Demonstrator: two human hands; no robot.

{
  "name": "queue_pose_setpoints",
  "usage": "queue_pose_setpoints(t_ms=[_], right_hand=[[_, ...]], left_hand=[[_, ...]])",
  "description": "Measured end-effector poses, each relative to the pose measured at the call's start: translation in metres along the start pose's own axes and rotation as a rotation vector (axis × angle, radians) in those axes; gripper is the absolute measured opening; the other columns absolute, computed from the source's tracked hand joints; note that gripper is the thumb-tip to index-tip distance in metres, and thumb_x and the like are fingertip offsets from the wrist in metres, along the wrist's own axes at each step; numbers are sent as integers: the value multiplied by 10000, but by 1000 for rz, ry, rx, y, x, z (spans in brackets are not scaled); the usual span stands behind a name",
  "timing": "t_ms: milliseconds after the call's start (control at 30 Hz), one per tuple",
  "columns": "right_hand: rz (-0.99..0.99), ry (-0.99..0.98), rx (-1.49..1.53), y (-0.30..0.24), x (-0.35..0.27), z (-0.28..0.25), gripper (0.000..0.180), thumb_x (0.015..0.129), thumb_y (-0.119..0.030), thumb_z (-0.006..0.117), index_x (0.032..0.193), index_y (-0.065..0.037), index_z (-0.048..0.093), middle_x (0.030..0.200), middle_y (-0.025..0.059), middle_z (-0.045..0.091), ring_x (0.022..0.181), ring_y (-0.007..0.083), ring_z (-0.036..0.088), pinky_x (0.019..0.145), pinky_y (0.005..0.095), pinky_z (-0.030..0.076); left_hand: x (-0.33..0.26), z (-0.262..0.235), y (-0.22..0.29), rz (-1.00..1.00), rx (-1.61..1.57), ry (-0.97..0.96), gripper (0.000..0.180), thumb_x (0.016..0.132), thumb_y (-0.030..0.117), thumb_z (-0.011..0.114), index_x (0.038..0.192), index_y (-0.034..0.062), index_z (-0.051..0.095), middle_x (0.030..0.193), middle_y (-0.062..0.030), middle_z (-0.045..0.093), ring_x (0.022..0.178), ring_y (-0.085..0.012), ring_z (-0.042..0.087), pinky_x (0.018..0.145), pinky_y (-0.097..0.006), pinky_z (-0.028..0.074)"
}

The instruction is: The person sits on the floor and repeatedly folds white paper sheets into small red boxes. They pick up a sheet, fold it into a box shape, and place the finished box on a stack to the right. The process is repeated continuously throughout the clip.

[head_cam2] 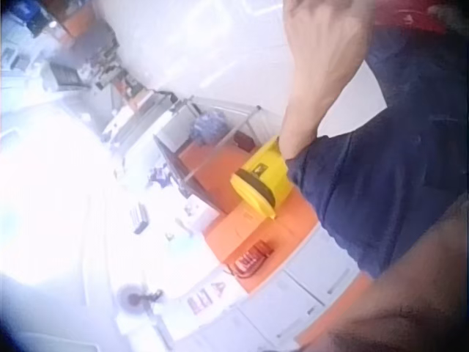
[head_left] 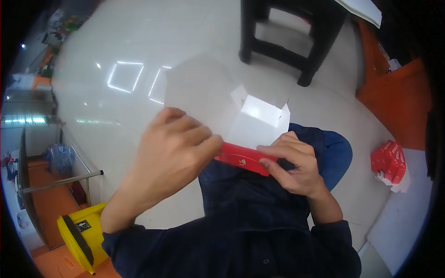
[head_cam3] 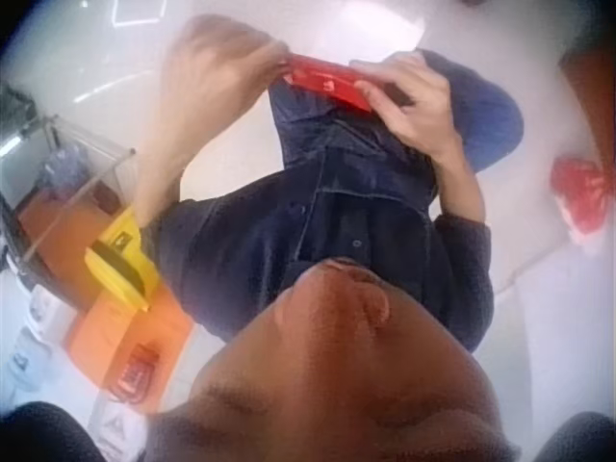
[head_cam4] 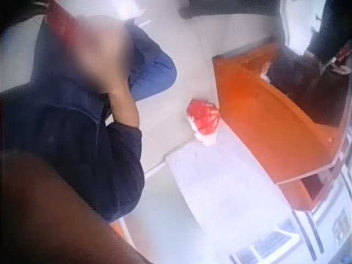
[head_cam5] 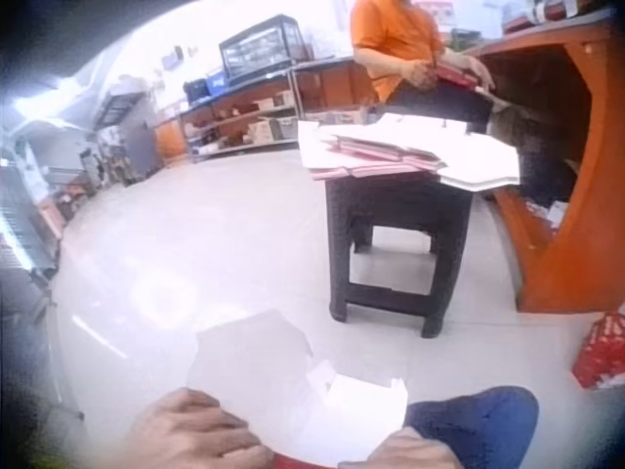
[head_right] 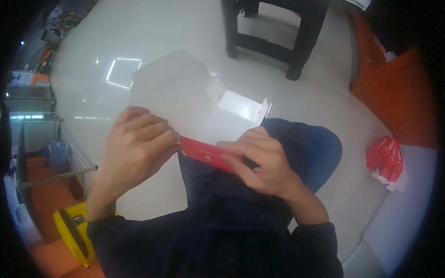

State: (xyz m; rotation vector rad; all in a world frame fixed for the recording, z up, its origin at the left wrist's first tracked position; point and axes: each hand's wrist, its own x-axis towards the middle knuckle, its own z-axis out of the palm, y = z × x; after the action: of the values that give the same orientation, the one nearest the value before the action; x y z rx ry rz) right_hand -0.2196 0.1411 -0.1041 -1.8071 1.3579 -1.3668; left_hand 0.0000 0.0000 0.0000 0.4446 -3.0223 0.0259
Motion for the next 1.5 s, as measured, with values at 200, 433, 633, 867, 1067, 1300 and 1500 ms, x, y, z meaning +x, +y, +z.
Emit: queue_pose_setpoints(t_ms=[200,433,633,867,1067,1300,1500], right_hand=[[37,63,4,-10,1,6,259,785,47,790,1036,24,732,810,121,722,710,196,644,728,319,422],[19,88,72,-7,2,10,248,780,42,797,1020,26,735,803,124,721,721,199,650,749,321,423],[73,3,214,-5,3,0,242,787,41,796,1021,32,737,845,132,733,761,217,673,785,322,441],[281,199,429,0,-13,-11,223,851,-25,760,1074,-18,759,938,135,757,858,242,706,900,345,482],[1,81,117,13,-10,-24,415,882,-219,806,1176,45,681,1102,158,700,1060,245,650,1010,388,440],[340,710,408,66,-55,-45,926,698,-438,922,1420,-37,503,1509,171,479,1444,332,378,1219,458,223],[343,-56,211,40,-57,-99,406,716,-236,920,1050,-60,773,1105,110,755,1193,312,632,1249,488,151]], left_hand=[[-2,5,7,-38,121,30,187,783,189,827,828,123,658,836,-27,717,801,-185,690,872,-403,490],[0,-3,19,50,194,60,137,801,180,782,845,102,679,852,-27,709,791,-172,679,881,-413,489],[24,-19,31,173,103,-185,135,779,154,749,871,59,721,863,-39,715,917,-181,680,979,-438,472],[43,-15,40,145,-10,0,427,712,146,752,1114,12,697,1046,-111,697,1067,-248,659,1062,-471,443],[48,16,27,239,-77,94,442,708,130,746,1103,-53,668,1063,-169,671,1023,-287,674,910,-376,538],[5,72,-8,-187,-857,166,658,729,94,888,1298,-60,596,1223,-190,664,1112,-276,663,945,-372,558],[-37,159,-4,-503,-1489,230,807,764,53,883,1444,-60,462,1429,-192,555,1302,-263,559,1105,-394,457]])
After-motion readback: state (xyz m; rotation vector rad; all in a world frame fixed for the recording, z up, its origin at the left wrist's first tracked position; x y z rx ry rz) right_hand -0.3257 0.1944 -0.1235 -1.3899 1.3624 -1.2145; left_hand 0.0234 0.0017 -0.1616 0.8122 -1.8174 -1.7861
